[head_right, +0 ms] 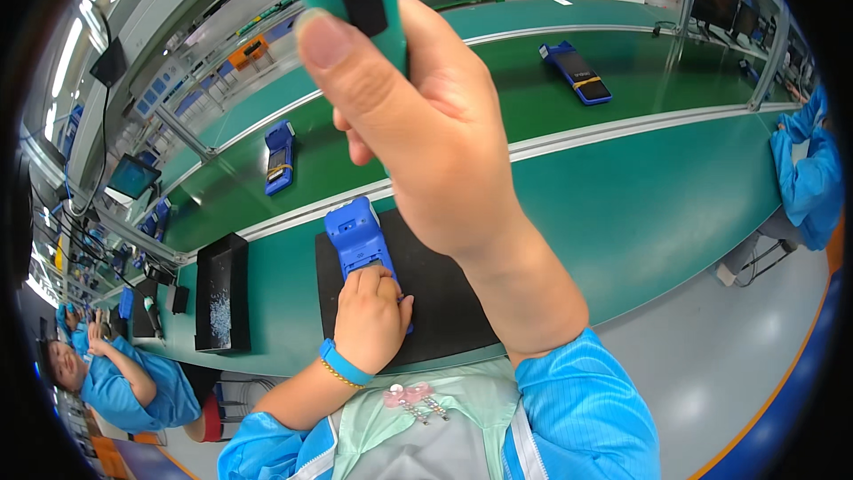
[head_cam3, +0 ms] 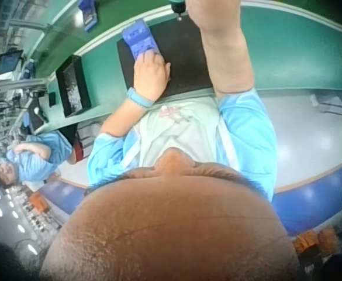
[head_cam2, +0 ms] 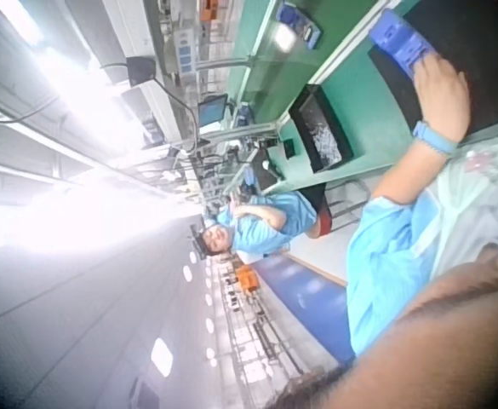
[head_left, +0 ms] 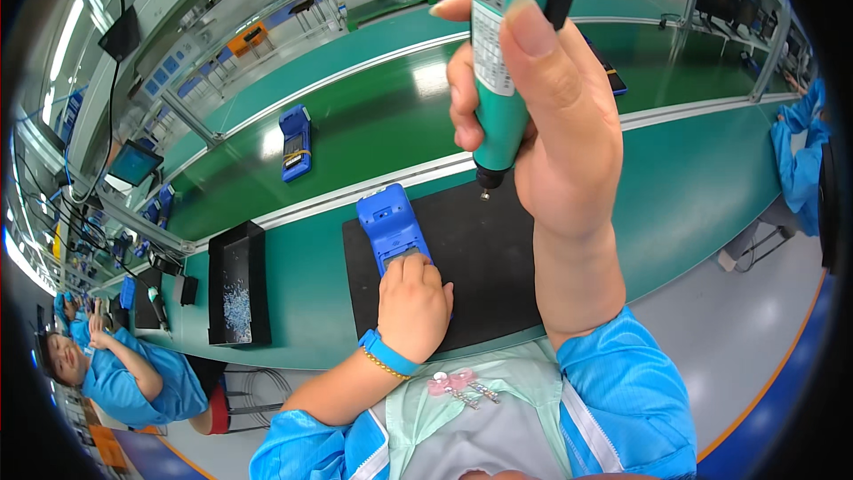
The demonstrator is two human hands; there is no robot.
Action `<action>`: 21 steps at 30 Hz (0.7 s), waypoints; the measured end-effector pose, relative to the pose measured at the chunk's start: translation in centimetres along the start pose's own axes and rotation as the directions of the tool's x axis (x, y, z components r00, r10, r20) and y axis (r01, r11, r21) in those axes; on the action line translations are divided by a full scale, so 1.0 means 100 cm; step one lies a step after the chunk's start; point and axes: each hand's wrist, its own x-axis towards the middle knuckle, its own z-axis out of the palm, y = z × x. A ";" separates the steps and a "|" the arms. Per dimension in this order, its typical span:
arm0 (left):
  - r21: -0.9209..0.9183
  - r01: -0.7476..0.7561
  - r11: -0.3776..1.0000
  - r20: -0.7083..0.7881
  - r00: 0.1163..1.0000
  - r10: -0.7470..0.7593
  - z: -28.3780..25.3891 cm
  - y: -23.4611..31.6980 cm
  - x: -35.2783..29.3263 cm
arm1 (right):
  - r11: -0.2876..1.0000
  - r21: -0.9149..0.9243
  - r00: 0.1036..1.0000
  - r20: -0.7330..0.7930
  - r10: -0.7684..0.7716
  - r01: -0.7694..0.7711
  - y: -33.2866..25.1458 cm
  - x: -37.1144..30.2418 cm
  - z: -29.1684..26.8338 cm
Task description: The person fastens internal components inside a handheld electronic device with an electric screwdriver, driving screws into the device.
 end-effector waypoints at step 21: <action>0.327 -0.108 0.939 -0.096 0.985 0.147 0.018 0.005 -0.009 | 0.996 0.024 0.992 0.083 -0.093 0.091 0.003 -0.008 0.003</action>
